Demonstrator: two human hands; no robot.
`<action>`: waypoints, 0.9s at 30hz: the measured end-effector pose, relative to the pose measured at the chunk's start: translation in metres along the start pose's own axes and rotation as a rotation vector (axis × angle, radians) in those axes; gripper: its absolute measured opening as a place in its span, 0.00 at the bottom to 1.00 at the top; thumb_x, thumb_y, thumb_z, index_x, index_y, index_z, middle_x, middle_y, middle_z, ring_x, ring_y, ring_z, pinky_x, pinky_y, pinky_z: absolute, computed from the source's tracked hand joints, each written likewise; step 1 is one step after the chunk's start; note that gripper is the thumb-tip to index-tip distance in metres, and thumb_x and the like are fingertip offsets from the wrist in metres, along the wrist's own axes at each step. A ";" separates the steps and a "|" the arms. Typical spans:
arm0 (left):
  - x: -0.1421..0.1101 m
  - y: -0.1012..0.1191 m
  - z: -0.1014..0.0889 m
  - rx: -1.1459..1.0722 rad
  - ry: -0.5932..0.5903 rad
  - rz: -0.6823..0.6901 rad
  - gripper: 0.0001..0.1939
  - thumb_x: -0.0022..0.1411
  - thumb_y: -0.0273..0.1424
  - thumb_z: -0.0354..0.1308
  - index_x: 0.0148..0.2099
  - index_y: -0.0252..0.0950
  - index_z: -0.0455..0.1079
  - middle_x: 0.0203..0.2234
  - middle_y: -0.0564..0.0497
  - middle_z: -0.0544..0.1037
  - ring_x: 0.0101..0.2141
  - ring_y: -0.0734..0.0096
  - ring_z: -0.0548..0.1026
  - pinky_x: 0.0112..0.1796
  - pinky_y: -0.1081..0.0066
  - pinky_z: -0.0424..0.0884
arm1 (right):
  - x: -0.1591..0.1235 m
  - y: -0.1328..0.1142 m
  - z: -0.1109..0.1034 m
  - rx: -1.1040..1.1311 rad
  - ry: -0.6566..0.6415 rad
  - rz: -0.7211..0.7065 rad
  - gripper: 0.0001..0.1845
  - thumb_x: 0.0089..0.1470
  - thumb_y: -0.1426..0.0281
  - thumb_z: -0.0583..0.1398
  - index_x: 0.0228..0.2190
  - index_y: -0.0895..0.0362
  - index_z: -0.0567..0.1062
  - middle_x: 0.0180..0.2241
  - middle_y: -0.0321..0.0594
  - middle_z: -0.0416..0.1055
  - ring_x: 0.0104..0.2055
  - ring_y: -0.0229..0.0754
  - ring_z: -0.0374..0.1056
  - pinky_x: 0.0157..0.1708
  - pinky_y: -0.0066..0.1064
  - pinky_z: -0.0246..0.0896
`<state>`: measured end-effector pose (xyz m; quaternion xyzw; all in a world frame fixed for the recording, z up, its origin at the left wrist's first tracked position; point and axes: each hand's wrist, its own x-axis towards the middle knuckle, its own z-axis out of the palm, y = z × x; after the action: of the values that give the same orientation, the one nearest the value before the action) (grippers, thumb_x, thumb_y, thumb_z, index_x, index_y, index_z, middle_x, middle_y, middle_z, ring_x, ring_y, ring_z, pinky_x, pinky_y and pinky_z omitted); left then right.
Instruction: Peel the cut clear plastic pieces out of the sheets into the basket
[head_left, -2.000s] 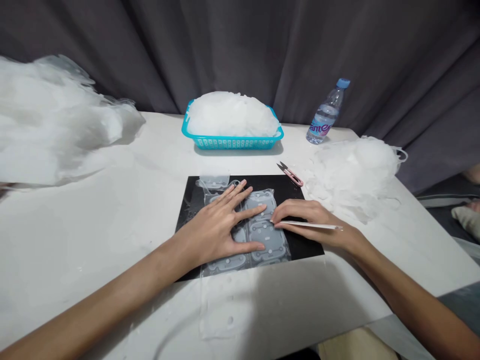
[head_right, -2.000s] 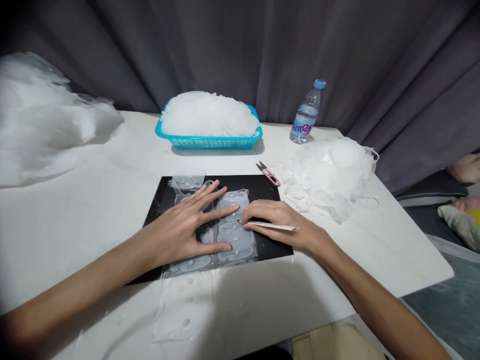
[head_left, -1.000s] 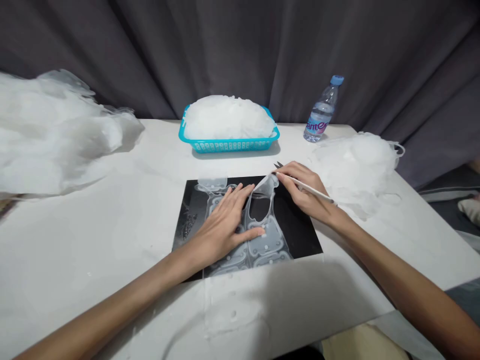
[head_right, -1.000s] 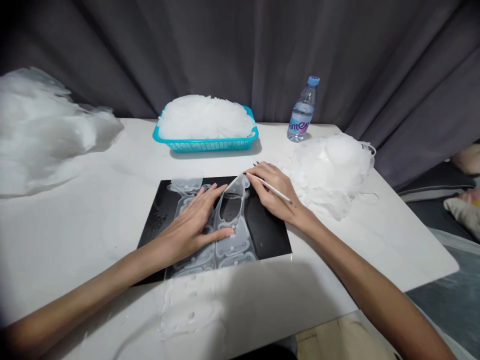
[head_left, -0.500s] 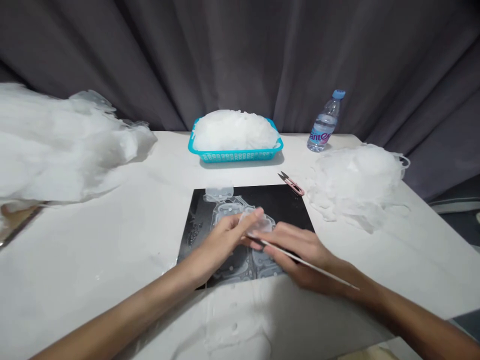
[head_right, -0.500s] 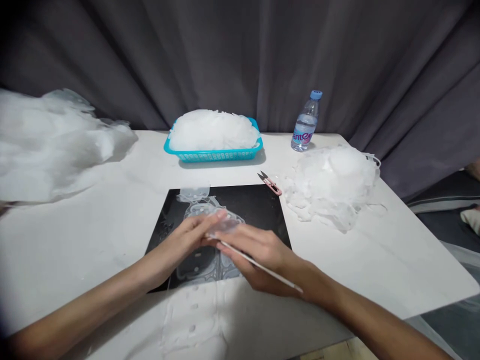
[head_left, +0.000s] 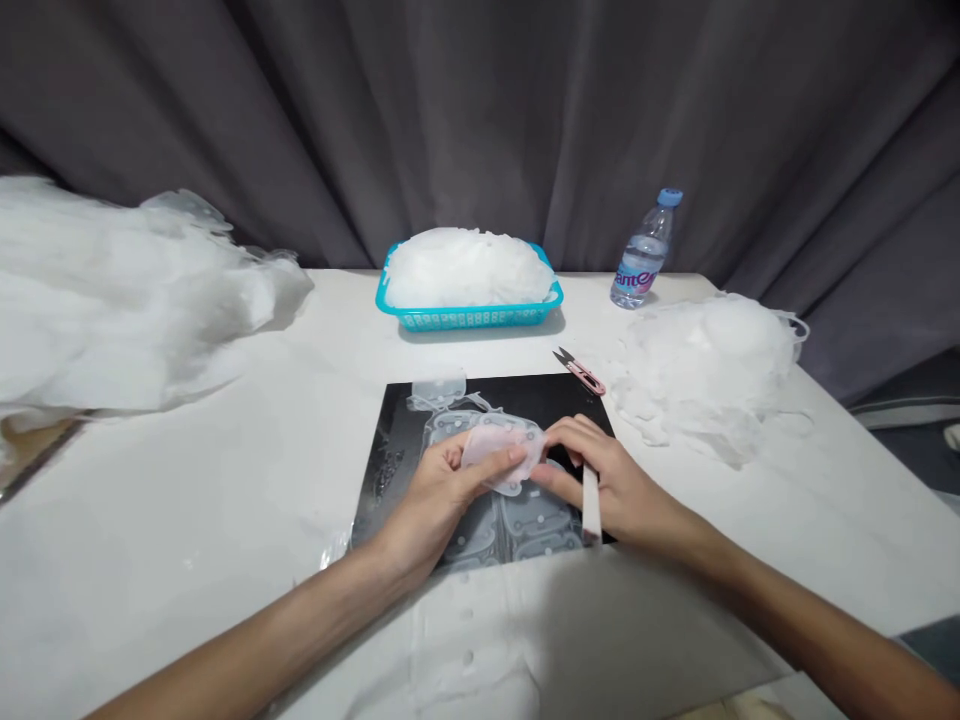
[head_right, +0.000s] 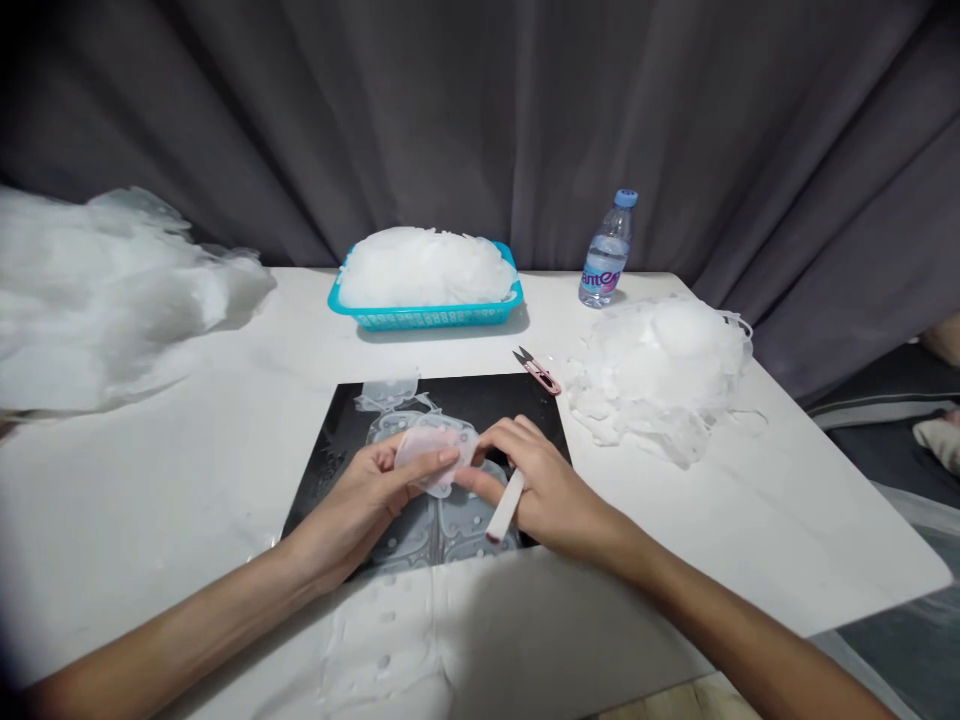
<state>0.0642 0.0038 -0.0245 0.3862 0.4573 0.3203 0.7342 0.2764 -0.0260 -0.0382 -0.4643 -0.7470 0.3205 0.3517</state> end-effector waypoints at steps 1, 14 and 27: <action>-0.001 -0.001 0.001 0.000 0.014 0.008 0.18 0.55 0.40 0.78 0.43 0.34 0.83 0.37 0.48 0.85 0.37 0.69 0.79 0.41 0.74 0.73 | 0.000 0.000 0.004 -0.002 0.016 0.001 0.12 0.71 0.58 0.60 0.40 0.53 0.75 0.37 0.40 0.74 0.41 0.45 0.66 0.43 0.37 0.65; -0.002 -0.003 0.004 0.042 0.052 0.029 0.18 0.50 0.41 0.79 0.35 0.34 0.80 0.30 0.50 0.84 0.31 0.69 0.79 0.36 0.72 0.74 | -0.002 -0.004 0.004 -0.067 0.093 -0.070 0.04 0.67 0.73 0.61 0.37 0.53 0.74 0.34 0.38 0.74 0.39 0.44 0.67 0.39 0.35 0.64; -0.019 -0.004 0.014 -0.027 -0.095 -0.168 0.17 0.50 0.36 0.79 0.37 0.34 0.79 0.33 0.48 0.84 0.35 0.68 0.81 0.42 0.72 0.76 | 0.013 0.037 0.005 -0.202 0.305 0.048 0.05 0.66 0.70 0.57 0.35 0.52 0.71 0.36 0.41 0.74 0.41 0.48 0.66 0.42 0.41 0.63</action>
<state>0.0709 -0.0175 -0.0162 0.3512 0.4484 0.2454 0.7844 0.2853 -0.0015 -0.0680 -0.5581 -0.7020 0.1781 0.4049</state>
